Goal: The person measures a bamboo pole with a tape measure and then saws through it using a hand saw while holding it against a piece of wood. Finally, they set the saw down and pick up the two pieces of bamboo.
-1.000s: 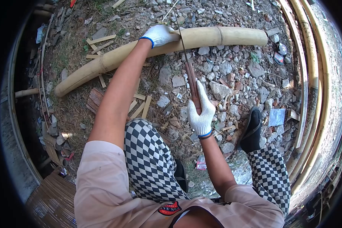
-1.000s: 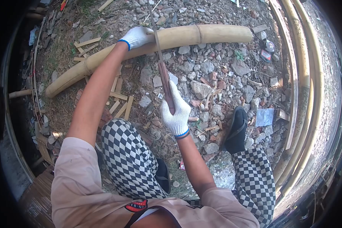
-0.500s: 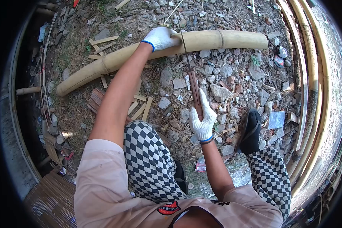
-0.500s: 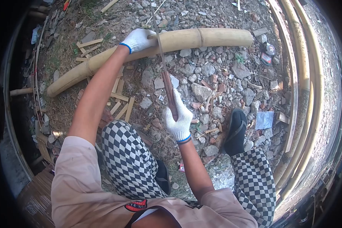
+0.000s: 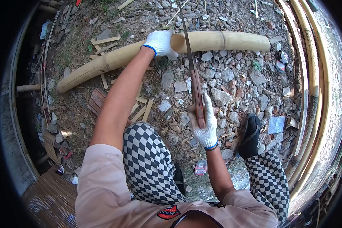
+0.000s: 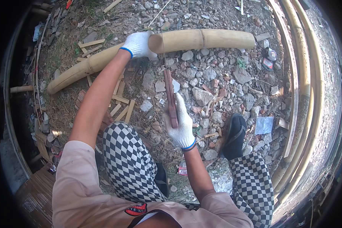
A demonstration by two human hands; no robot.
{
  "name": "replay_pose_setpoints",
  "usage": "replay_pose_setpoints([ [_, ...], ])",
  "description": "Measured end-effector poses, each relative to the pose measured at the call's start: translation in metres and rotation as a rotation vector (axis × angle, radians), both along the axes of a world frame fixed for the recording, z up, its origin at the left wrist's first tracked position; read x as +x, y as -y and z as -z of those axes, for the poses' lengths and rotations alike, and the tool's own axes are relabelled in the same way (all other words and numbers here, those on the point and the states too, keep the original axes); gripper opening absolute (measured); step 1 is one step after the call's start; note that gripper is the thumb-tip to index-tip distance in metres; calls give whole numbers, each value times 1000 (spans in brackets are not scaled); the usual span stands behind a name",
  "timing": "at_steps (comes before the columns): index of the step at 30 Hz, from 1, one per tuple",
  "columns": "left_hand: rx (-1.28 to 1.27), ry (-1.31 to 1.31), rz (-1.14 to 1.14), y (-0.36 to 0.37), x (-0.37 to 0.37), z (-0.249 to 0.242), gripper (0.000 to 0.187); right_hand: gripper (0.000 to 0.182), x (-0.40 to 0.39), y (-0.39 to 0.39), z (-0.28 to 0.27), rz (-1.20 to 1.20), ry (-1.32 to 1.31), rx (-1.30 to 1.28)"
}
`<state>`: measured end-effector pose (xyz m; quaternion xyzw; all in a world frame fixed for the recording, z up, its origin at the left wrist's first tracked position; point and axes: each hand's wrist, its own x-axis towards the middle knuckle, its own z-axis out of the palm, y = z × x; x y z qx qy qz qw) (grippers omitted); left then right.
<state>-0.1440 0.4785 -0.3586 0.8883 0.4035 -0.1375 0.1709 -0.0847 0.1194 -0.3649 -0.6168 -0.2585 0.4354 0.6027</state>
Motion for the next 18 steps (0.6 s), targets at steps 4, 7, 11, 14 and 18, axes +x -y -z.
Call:
replay_pose_setpoints([
  [4,62,35,32,-1,0,0,96,70,4,-11,6,60,285,24],
  [7,86,27,25,4,-1,2,98,44,5,-16,8,199,398,-61],
  [11,-36,-56,20,-12,6,-11,93,26,4,-34,-1,117,340,-184],
  [14,-27,-44,4,-13,4,-8,91,20,-1,-56,-11,124,589,-96],
  [18,-1,-27,5,-10,3,-8,91,24,-10,-63,-45,100,528,-219],
])
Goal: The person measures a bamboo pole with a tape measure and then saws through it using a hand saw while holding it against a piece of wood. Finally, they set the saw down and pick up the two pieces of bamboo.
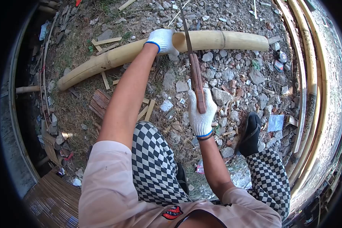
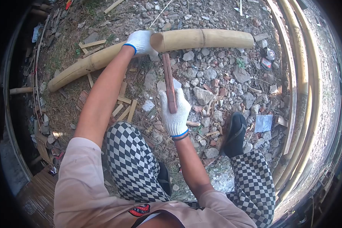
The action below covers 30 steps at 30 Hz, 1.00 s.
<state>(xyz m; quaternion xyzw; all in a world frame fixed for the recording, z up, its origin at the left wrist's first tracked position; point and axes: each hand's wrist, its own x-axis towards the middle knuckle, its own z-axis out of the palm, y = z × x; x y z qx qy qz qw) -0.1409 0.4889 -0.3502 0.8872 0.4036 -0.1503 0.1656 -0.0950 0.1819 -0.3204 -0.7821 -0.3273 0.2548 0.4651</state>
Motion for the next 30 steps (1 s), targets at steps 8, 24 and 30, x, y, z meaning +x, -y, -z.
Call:
replay_pose_setpoints([
  [8,22,4,-15,3,-4,5,97,19,-1,30,-28,-26,89,-65],
  [24,237,168,-225,21,5,37,45,19,-2,44,-14,-63,97,-93],
  [30,379,101,-417,25,32,52,48,25,-10,47,12,-73,133,-21],
])
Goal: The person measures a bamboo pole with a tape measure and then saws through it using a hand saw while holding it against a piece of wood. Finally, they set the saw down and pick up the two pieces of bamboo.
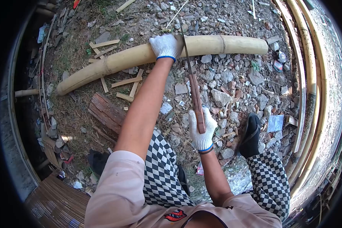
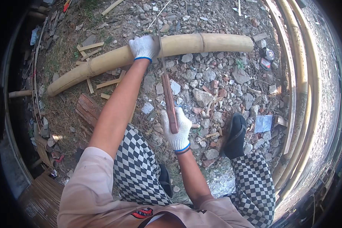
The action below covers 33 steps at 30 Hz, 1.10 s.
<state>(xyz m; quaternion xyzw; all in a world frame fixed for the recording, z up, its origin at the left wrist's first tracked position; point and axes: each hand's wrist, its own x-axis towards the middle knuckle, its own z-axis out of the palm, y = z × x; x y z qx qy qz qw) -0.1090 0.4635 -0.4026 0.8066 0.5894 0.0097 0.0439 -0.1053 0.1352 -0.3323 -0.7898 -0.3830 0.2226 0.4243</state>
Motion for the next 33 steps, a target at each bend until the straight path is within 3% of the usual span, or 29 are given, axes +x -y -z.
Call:
replay_pose_setpoints([
  [6,-12,55,-1,3,-1,0,50,23,1,21,-2,-12,67,7],
  [16,-72,78,-24,-2,0,-1,50,24,0,24,2,37,-50,-14],
  [33,-104,26,-52,-12,4,-2,53,23,7,-12,-3,-9,-29,0],
])
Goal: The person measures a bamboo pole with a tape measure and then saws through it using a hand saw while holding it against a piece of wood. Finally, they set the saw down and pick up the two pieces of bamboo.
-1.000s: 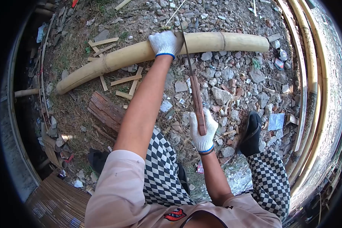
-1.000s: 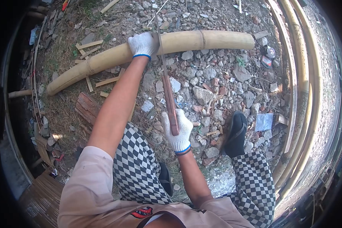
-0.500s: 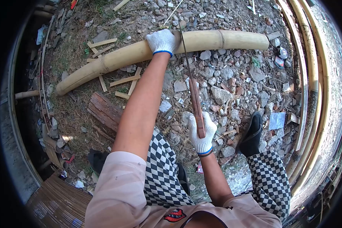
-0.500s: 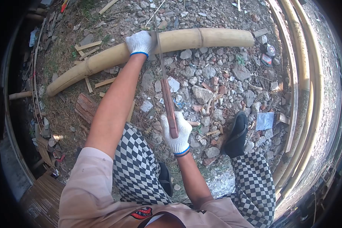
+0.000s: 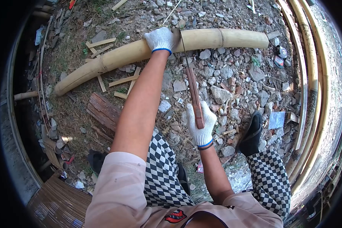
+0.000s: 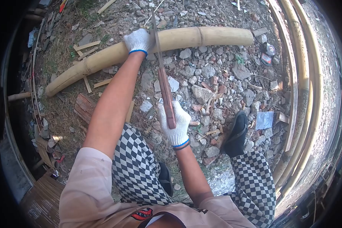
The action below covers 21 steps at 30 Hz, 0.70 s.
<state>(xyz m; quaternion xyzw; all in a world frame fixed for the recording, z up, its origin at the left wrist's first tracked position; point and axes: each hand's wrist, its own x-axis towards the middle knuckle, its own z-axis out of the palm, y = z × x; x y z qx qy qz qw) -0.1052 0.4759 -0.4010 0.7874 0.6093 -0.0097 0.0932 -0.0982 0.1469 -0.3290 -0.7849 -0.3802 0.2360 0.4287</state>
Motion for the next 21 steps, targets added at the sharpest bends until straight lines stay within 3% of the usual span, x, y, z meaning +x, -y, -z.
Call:
replay_pose_setpoints([
  [9,12,13,-9,1,-1,3,55,23,-1,17,-13,40,-27,-15],
  [14,5,33,-21,0,-1,-1,54,21,11,-41,6,-16,43,71],
  [21,-7,19,-10,0,-2,2,53,24,2,11,-16,-20,48,-87],
])
